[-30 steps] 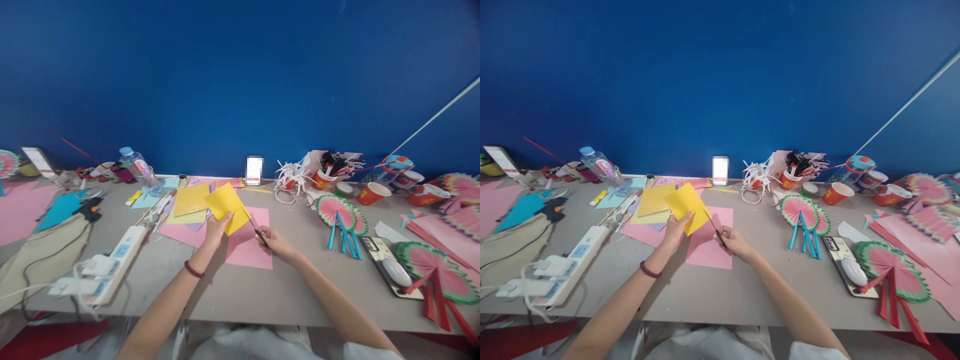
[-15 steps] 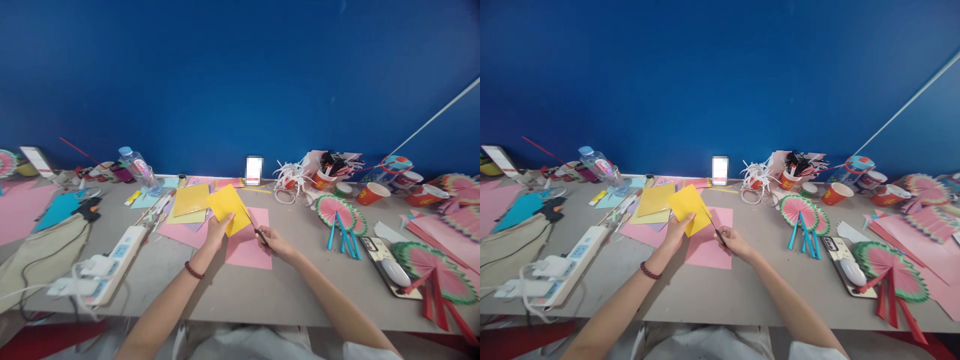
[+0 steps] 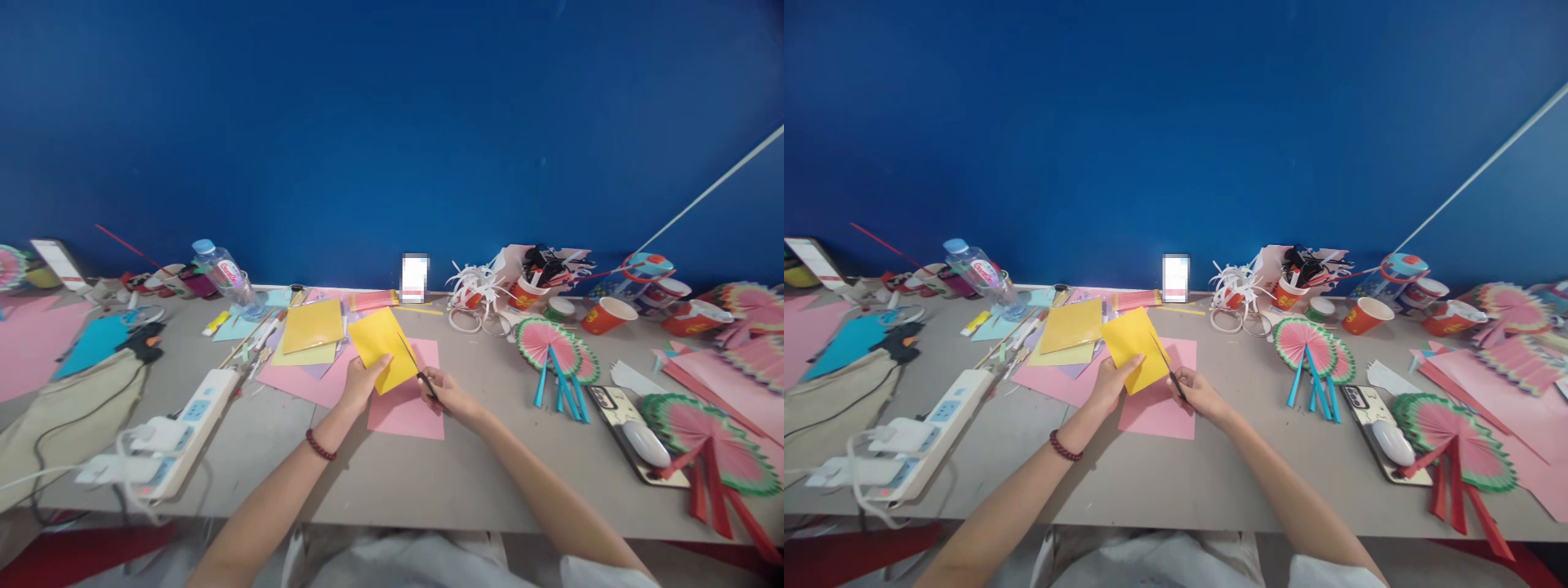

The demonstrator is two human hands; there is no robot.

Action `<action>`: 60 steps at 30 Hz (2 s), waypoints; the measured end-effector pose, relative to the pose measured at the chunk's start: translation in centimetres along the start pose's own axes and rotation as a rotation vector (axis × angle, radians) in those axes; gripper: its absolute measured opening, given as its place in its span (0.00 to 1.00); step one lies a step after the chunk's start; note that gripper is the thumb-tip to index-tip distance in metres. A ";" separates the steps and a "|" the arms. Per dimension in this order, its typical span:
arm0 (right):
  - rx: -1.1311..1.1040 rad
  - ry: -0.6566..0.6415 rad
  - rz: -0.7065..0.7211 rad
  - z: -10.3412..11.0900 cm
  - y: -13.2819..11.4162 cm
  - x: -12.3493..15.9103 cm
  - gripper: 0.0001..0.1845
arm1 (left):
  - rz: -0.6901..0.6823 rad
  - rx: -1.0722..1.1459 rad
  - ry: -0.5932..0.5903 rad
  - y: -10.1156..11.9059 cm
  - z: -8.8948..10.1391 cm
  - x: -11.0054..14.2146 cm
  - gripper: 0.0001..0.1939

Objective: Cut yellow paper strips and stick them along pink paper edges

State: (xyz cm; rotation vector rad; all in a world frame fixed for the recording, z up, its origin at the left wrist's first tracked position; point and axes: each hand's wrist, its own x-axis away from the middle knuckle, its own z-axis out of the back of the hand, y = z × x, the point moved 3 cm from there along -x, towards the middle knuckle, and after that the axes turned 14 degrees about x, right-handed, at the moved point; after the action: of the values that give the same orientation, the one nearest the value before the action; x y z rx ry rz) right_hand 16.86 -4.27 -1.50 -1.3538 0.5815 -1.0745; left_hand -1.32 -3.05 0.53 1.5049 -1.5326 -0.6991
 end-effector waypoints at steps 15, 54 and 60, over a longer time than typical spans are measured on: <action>-0.009 0.019 -0.007 -0.2 -0.3 0.1 0.25 | 0.008 -0.007 0.010 -0.4 0.1 0.2 0.22; -0.010 0.035 0.000 -0.2 -0.5 0.4 0.22 | -0.008 0.015 0.005 -0.5 0.1 0.0 0.23; -0.008 0.037 -0.007 -0.1 -0.6 0.5 0.22 | -0.003 -0.003 0.005 -0.5 0.3 0.0 0.22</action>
State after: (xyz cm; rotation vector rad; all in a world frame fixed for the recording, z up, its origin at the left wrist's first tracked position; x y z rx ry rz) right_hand 16.84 -4.64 -0.88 -1.3460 0.6088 -1.1056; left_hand -1.26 -3.13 -0.06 1.5062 -1.5253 -0.6982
